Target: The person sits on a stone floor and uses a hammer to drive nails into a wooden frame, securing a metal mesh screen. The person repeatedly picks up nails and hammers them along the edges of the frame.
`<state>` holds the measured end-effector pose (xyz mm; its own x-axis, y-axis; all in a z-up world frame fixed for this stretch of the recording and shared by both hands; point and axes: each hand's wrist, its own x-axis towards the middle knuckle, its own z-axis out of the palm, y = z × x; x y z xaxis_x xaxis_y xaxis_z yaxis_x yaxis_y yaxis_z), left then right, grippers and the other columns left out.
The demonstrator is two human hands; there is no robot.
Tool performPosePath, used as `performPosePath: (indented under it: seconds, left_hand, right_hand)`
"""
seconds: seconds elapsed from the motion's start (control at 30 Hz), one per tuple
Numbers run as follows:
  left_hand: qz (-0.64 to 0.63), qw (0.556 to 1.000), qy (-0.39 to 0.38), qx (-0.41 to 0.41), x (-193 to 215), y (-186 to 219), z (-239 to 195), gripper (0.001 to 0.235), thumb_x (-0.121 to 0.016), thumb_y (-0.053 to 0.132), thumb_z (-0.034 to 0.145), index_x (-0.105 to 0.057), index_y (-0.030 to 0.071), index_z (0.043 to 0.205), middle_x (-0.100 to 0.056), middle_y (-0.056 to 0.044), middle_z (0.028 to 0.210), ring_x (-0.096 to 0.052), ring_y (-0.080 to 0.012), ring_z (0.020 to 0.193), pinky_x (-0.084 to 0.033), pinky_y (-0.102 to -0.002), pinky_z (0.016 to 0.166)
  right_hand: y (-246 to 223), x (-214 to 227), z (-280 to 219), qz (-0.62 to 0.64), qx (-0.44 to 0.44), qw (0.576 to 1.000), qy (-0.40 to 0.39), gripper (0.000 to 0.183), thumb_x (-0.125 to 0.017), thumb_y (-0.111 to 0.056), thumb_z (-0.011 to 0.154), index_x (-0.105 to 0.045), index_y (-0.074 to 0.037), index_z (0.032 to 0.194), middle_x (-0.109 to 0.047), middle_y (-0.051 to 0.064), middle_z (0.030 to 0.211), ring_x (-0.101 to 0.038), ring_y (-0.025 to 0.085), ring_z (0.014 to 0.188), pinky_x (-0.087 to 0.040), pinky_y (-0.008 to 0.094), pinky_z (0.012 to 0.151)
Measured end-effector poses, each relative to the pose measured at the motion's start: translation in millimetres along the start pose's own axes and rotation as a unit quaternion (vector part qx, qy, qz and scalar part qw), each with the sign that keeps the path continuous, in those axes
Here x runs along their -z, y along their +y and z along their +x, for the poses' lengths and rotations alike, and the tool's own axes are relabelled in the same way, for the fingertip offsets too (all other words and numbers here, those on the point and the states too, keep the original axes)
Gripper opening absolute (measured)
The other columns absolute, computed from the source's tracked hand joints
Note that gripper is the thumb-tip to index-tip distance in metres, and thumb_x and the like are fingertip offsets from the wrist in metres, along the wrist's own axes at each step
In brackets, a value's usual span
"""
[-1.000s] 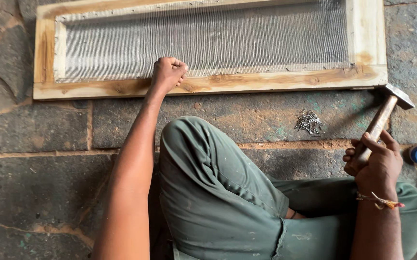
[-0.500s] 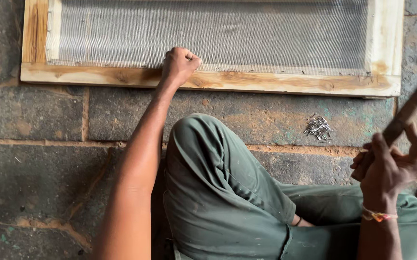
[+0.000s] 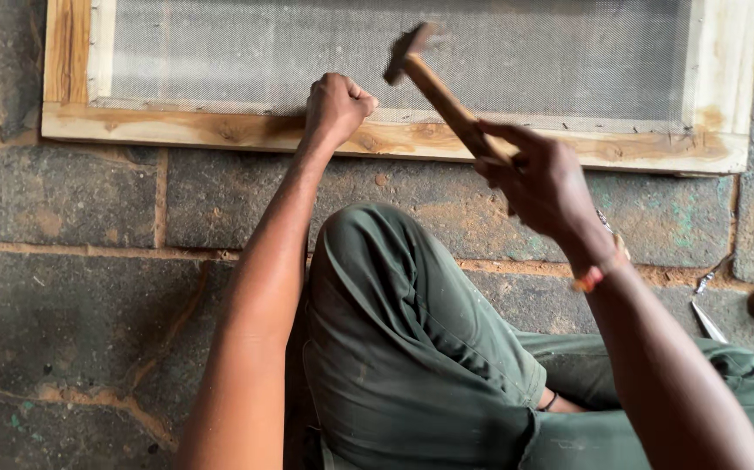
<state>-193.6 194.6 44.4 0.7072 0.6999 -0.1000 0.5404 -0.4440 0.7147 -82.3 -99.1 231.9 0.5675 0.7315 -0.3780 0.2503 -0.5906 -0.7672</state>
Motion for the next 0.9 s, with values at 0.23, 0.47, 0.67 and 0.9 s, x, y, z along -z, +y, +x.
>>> performPosePath:
  seconds: [0.23,0.47,0.67,0.9]
  left_hand:
    - [0.018,0.997,0.000,0.069,-4.0,-2.6,2.5,0.014,-0.082,0.015,0.083,-0.071,0.009,0.075,-0.076,-0.006,0.074,-0.068,-0.0100,0.060,-0.060,-0.033,0.064]
    - [0.021,0.998,0.001,0.059,-3.7,-0.3,-1.1,0.016,-0.085,0.018,0.079,-0.074,0.008,0.076,-0.074,-0.004,0.070,-0.064,-0.0088,0.055,-0.056,-0.034,0.060]
    - [-0.002,0.999,0.047,0.006,-14.1,-8.8,-10.9,0.007,-0.078,0.016,0.084,-0.077,0.013,0.078,-0.079,-0.003,0.074,-0.067,-0.0095,0.055,-0.059,-0.031,0.062]
    - [0.000,0.985,0.148,-0.085,-29.9,-16.1,-31.8,0.010,-0.075,0.021,0.090,-0.076,0.012,0.085,-0.078,0.000,0.070,-0.066,-0.0084,0.051,-0.055,-0.034,0.069]
  right_hand:
    - [-39.8,4.4,40.4,-0.151,0.040,0.986,-0.051,0.040,-0.060,-0.024,0.101,-0.061,-0.022,0.141,-0.072,0.012,0.072,-0.059,0.014,0.039,-0.048,0.030,0.032]
    - [-61.8,10.3,48.0,-0.169,-0.016,0.983,-0.076,0.039,-0.057,-0.024,0.101,-0.060,-0.028,0.140,-0.071,0.010,0.074,-0.059,0.015,0.040,-0.051,0.029,0.031]
    - [-54.2,8.1,40.3,-0.162,0.006,0.986,-0.042,0.040,-0.059,-0.022,0.101,-0.060,-0.023,0.141,-0.071,0.009,0.073,-0.058,0.012,0.041,-0.049,0.029,0.031]
    - [-17.5,-9.2,24.2,-0.215,0.165,0.962,0.022,0.036,-0.061,-0.015,0.103,-0.064,-0.007,0.138,-0.069,0.009,0.061,-0.048,0.012,0.035,-0.036,0.029,0.028]
